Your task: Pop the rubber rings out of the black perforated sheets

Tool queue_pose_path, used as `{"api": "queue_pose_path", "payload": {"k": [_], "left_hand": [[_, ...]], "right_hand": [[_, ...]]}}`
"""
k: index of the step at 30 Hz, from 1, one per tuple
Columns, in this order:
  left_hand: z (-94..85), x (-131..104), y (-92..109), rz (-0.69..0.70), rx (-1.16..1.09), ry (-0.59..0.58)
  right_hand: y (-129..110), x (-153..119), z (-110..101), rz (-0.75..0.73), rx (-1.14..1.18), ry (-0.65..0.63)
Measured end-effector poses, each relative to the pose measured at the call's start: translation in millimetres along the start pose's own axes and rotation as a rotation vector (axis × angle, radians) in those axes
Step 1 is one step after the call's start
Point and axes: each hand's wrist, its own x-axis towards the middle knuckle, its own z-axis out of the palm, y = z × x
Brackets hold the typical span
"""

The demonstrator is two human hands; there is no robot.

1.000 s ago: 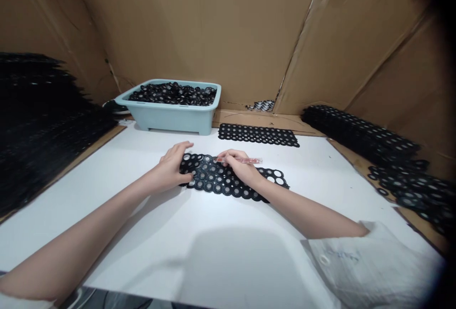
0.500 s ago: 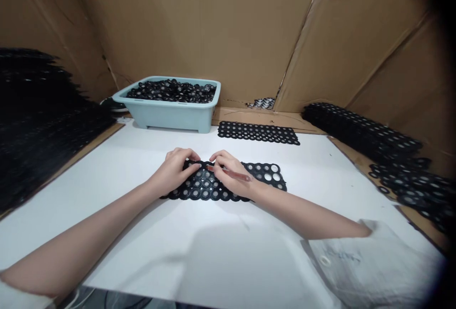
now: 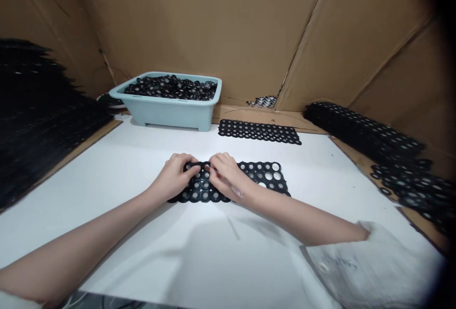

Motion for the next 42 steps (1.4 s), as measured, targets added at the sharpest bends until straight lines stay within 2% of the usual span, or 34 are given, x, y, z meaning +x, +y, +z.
{"api": "queue_pose_path", "payload": {"k": [3,7,12,15,19,25,32,37,42], "left_hand": [[-0.8,-2,1,-0.004,-0.016,-0.039],[-0.9,-2,-2,0.048,0.0,-0.067],[-2.8,-2,-3,0.076,0.001,-0.107],[-4.3,-3,-4,0.09,-0.047,-0.125],[-5.9,-1,-7,0.064,-0.04,-0.14],[-6.7,4,-11,0.047,0.118,-0.165],[-2.0,-6,-1,-0.09,-0.054,-0.165],[-5.8,-9,9,-0.062,-0.181,-0.211],[-8.2,-3,4,-0.003,-0.101,-0.211]], "right_hand": [[-4,2,-4,0.031,-0.025,-0.055],[-2,3,-8,0.056,0.043,-0.059],[12,5,-10,0.262,0.245,-0.129],[15,5,-15,0.297,0.323,-0.187],[15,6,-18,0.274,0.312,-0.234],[10,4,-15,0.154,0.169,-0.187],[-9,-6,-10,0.017,-0.162,-0.122],[-12,-5,-10,0.019,-0.298,-0.084],[-9,-3,-9,0.007,-0.312,-0.055]]}}
